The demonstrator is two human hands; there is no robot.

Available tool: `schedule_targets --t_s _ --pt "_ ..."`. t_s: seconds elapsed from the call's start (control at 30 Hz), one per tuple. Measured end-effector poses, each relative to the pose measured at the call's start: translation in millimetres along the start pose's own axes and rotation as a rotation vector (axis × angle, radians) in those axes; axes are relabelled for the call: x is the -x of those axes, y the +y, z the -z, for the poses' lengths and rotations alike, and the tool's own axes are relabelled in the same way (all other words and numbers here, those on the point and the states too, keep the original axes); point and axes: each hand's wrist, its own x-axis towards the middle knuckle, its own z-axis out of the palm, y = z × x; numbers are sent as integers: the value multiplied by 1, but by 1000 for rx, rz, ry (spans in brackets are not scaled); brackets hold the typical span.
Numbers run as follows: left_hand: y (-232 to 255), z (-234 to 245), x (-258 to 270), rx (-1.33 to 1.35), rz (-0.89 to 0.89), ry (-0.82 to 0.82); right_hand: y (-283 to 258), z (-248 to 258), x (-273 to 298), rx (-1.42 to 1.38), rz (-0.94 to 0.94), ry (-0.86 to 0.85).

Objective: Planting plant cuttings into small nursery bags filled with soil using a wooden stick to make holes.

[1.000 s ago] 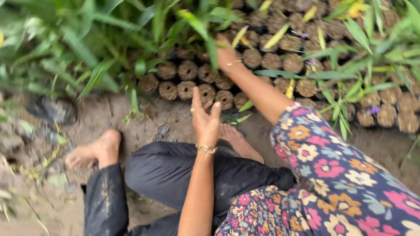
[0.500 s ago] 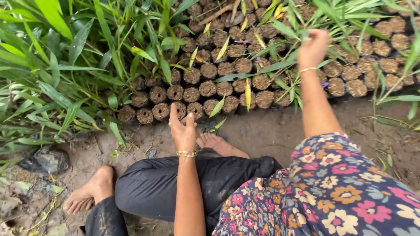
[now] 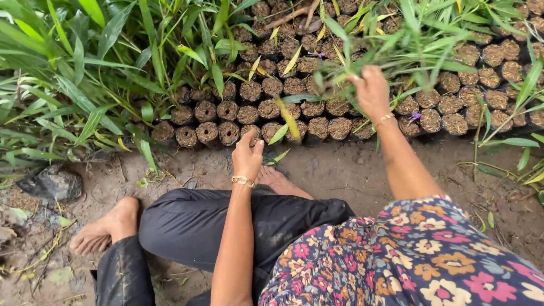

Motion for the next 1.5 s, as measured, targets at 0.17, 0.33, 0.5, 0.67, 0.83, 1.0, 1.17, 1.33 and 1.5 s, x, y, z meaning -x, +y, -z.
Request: schedule_targets --t_s 0.17,0.33,0.5,0.67,0.83,1.0,1.17,1.33,1.5 --pt "-15 -3 -2 -77 12 -13 -38 37 2 -96 98 -250" --pt "-11 -8 1 -127 -30 -10 96 39 15 151 -261 29" --pt "-15 -31 -8 -172 -68 -75 139 6 1 369 -350 -181" --pt "-5 -33 6 99 -15 -244 -86 48 21 -978 -605 -238" --pt "14 -30 6 557 45 -334 -188 -13 80 -953 -566 -556" --pt "-8 -29 -6 329 106 -67 -198 -74 64 -1027 -344 -768" --pt "29 -8 3 251 273 92 -123 -138 -47 -73 320 -360" --pt "9 -15 -22 392 259 14 -51 -173 -59 342 300 -279" --pt "3 -15 -18 887 275 -144 -51 -65 -54 538 270 399"
